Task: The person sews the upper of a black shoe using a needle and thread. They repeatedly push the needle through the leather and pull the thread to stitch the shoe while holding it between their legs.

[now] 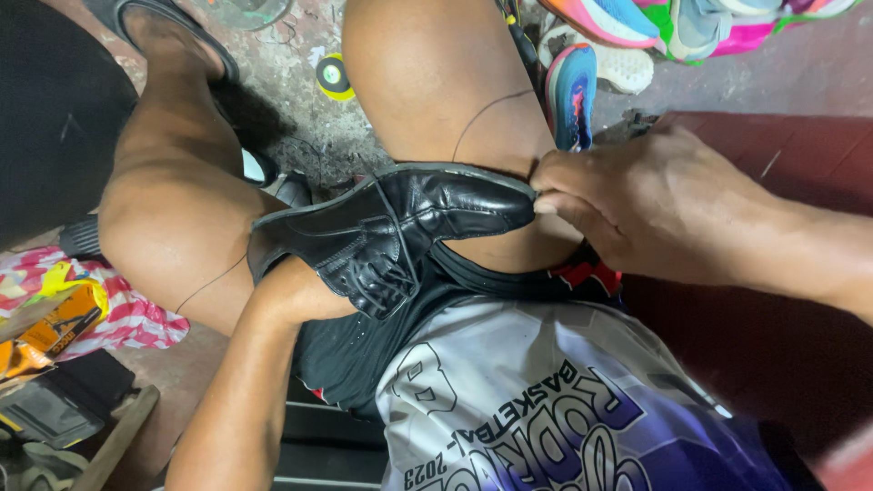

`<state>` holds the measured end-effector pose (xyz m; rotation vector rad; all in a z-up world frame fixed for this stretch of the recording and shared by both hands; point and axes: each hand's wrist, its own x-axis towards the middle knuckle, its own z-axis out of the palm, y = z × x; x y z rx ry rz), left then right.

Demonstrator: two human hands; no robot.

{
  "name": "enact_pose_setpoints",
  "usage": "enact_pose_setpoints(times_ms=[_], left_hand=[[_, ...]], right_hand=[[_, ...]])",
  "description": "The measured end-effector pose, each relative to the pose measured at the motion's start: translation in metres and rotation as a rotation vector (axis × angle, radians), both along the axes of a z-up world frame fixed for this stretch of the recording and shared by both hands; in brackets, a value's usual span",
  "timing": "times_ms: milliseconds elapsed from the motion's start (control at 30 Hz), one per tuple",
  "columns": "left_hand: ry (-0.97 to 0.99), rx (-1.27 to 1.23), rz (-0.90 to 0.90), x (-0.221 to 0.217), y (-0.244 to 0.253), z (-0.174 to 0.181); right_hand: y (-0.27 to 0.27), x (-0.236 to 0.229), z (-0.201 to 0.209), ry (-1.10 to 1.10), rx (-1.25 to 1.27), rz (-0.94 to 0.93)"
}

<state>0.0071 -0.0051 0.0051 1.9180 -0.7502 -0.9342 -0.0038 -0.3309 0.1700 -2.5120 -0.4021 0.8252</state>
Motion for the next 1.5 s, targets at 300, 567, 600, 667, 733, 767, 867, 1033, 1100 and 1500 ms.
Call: enact_pose_setpoints(times_ms=[300,567,600,667,733,767,867,1033,1100,1500], left_hand=[[-0.006,-0.012,-0.009,-0.002,0.003,-0.001],[-0.02,-0.01,0.019,-0.007,0.0,0.003],[-0.026,-0.022,0.032,-0.011,0.0,0.009],[-0.169,-0.121,0.088,-0.02,0.003,0.028],[-0.31,-0.164,0.185,-0.03,0.009,0.052],[-0.182,-0.024,0.267,-0.035,0.014,0.063],[0.216,0.295,0.6,-0.062,0.048,0.098],[-0.017,0.442,1.39,-0.102,0.1,0.099],[-0.281,0.549,1.414,-0.11,0.103,0.098],[-0.576,0.216,1.096,-0.11,0.012,0.08]], right_hand=[[0.003,0.002,0.001,0.185,-0.142,-0.05],[-0.002,0.006,-0.003,0.063,0.006,-0.014],[-0.002,0.005,-0.003,0.081,-0.014,-0.012],[-0.001,0.005,-0.003,0.104,-0.056,0.001],[-0.002,0.008,-0.003,0.143,-0.086,-0.021],[-0.004,0.009,-0.002,0.184,-0.094,-0.051],[-0.008,0.008,-0.005,0.057,0.069,-0.068],[-0.018,0.01,-0.01,0.159,-0.01,-0.106],[-0.02,0.008,-0.011,0.226,-0.094,-0.144],[-0.036,-0.002,-0.027,0.251,0.008,-0.218]])
